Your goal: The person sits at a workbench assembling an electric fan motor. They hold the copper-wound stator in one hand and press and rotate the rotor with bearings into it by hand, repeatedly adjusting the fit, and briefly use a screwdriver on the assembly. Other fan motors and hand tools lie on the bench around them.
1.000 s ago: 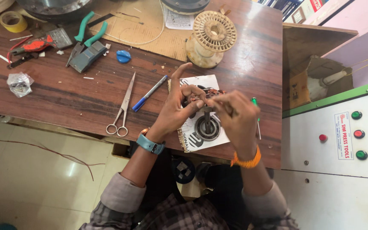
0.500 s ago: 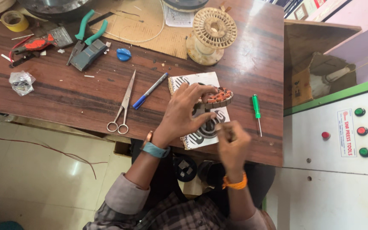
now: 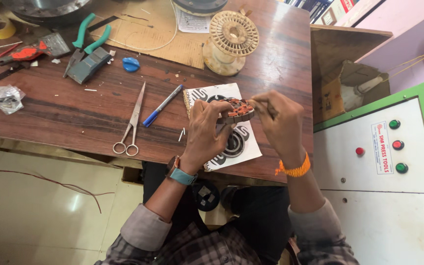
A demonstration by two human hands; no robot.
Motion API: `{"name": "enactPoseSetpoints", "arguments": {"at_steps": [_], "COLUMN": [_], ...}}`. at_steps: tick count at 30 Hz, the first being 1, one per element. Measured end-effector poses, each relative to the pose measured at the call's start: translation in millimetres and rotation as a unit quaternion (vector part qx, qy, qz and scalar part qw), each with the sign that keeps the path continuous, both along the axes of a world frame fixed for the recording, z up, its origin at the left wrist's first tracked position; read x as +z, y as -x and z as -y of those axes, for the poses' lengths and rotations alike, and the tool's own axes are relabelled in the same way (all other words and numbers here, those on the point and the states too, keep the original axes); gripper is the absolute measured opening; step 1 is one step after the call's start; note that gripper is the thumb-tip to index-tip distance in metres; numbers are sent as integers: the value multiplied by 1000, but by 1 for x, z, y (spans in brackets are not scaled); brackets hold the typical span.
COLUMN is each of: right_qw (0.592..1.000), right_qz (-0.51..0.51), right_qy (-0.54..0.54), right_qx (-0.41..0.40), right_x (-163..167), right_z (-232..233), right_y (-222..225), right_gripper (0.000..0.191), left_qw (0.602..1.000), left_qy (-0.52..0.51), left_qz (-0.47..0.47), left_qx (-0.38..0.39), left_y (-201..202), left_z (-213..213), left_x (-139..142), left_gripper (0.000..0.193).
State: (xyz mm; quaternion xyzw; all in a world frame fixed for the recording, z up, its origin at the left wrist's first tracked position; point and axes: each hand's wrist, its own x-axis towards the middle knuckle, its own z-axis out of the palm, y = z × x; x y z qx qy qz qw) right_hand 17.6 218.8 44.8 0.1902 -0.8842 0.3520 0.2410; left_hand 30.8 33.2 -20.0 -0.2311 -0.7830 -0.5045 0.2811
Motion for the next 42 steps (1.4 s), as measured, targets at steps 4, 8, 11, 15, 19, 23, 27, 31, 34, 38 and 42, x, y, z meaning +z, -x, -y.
{"name": "enactPoseSetpoints", "arguments": {"at_steps": [4,8,11,15,19,23,27,31,34,38,42], "right_qw": [998,995,998,999,1000,998,981,966,969,975,996], "right_qz": [43,-2,1,-5,-3,16,92,156,142,108,17], "right_qy": [-6,-20,-8,27,12,53,168,197,168,153,66], "right_qx": [46,94,60,32,-11,-12,-6,-56,-109,-116,-66], "right_x": [4,3,-1,-5,-12,-38,-73,-98,-104,-87,-48], "right_z": [19,36,46,46,40,43,46,43,27,-11,-32], "right_y": [21,33,27,15,4,-20,-40,-53,-55,-45,-43], "right_gripper": [10,13,14,15,14,8,5,5,5,7,8], "left_qw": [994,930,889,878,861,881,903,947,984,996,996], "left_qy": [-41,-204,-259,-244,-299,-262,-214,-140,-33,53,85], "left_qz": [77,220,284,327,289,259,242,182,111,-8,-16], "left_qx": [-70,-214,-249,-249,-292,-297,-283,-223,-134,-65,-25], "left_y": [-1,22,31,36,46,52,49,34,27,26,18], "left_z": [12,33,43,37,27,34,33,26,26,24,12], "left_x": [10,14,12,9,1,-12,-18,-11,-3,2,-2], "left_gripper": [69,104,103,101,93,85,80,76,85,83,78]}}
